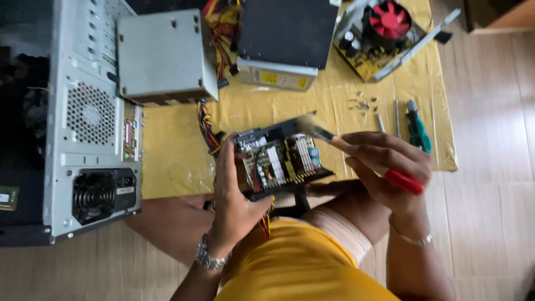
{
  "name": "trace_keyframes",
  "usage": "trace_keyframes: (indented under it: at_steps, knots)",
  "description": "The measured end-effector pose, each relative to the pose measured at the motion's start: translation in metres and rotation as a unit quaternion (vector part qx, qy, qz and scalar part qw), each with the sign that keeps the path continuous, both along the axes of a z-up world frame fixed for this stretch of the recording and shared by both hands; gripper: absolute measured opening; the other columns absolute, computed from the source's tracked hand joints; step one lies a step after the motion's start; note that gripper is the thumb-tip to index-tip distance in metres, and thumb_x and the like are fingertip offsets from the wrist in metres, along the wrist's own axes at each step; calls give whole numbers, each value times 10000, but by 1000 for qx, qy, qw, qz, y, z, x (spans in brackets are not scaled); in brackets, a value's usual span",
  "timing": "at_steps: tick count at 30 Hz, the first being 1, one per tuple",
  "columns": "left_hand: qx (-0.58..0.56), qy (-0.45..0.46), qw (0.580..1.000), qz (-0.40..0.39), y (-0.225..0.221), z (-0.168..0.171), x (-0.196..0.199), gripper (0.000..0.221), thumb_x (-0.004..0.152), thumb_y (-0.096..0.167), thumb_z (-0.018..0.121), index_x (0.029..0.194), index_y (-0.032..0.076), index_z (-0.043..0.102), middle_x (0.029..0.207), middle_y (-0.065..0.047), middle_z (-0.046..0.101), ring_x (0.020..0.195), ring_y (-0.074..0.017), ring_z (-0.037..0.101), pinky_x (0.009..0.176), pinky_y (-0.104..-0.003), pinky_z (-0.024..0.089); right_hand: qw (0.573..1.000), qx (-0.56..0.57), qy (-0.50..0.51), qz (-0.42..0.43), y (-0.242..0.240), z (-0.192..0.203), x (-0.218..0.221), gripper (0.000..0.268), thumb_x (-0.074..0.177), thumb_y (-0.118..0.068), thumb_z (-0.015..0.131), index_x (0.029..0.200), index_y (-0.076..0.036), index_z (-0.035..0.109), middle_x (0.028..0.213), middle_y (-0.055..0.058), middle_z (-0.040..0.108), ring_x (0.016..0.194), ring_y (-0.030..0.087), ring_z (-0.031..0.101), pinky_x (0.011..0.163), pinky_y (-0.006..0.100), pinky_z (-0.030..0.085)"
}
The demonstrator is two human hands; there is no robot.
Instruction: The person cleans a computer power supply unit with a brush and reassembles it using a screwdriver.
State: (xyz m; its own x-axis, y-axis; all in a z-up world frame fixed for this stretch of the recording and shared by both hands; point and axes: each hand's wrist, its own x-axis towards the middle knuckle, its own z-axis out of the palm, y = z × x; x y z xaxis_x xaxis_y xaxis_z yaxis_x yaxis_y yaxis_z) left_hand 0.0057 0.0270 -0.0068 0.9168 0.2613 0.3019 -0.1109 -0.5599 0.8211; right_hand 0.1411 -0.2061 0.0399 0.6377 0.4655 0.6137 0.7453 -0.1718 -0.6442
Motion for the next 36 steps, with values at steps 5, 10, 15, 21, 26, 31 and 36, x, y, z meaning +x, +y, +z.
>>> trace_keyframes:
  at_steps: [5, 10, 15, 21, 26, 31, 36]
  knots:
    - [-40, 36, 998, -16, 11, -16, 7, 1225, 603, -49, 853, 1608, -60, 151, 1613, -371, 218, 1427, -570, 363, 1126, -664, 359, 1000, 14, 17, -7, -7, -15, 10, 116, 864, 105, 781, 939, 19, 762, 980, 215, 765, 864, 386, 763, 820, 467, 598]
    - [-100, 69, 992, -43, 11, -5, 11, 1195, 608, -99, 826, 1588, -90, 142, 1605, -407, 192, 1435, -560, 351, 1163, -617, 342, 995, 72, 60, 30, 0, -29, 7, 90, 880, 134, 726, 925, 58, 713, 932, 234, 734, 897, 454, 759, 816, 527, 596]
    - [-140, 70, 986, -65, 20, -6, 20, 1184, 610, -117, 799, 1590, -87, 135, 1610, -406, 167, 1443, -587, 308, 1162, -611, 330, 1000, 28, 10, -4, -11, -29, 10, 98, 874, 134, 743, 941, 64, 729, 930, 248, 731, 879, 442, 754, 816, 497, 595]
    - [-134, 81, 984, -84, 24, -9, 21, 1184, 596, -108, 760, 1598, -68, 132, 1604, -418, 160, 1418, -630, 298, 1125, -686, 326, 997, -4, -69, -26, -3, -27, 8, 127, 854, 170, 752, 863, 45, 738, 860, 189, 749, 774, 407, 746, 743, 435, 604]
    - [-100, 86, 987, -87, 27, -16, 20, 1194, 586, -75, 771, 1602, -56, 145, 1623, -395, 169, 1460, -622, 241, 1149, -687, 321, 998, -10, -4, -56, -3, -24, 1, 55, 917, 95, 750, 927, 46, 729, 902, 185, 744, 815, 400, 743, 769, 450, 594]
    - [-109, 82, 985, -103, 27, -14, 25, 1219, 586, -124, 742, 1622, -22, 107, 1669, -334, 148, 1518, -551, 207, 1208, -630, 289, 984, -49, 132, -110, -9, -29, 2, 40, 950, -11, 751, 985, -27, 762, 829, 132, 727, 736, 358, 716, 693, 417, 570]
    - [-126, 50, 984, -111, 23, -15, 31, 1258, 628, -102, 814, 1646, 41, 89, 1692, -278, 176, 1544, -512, 231, 1228, -621, 287, 961, -121, 215, -123, -1, -21, 12, 62, 945, -110, 755, 900, -69, 737, 640, 152, 638, 529, 311, 597, 540, 370, 476]
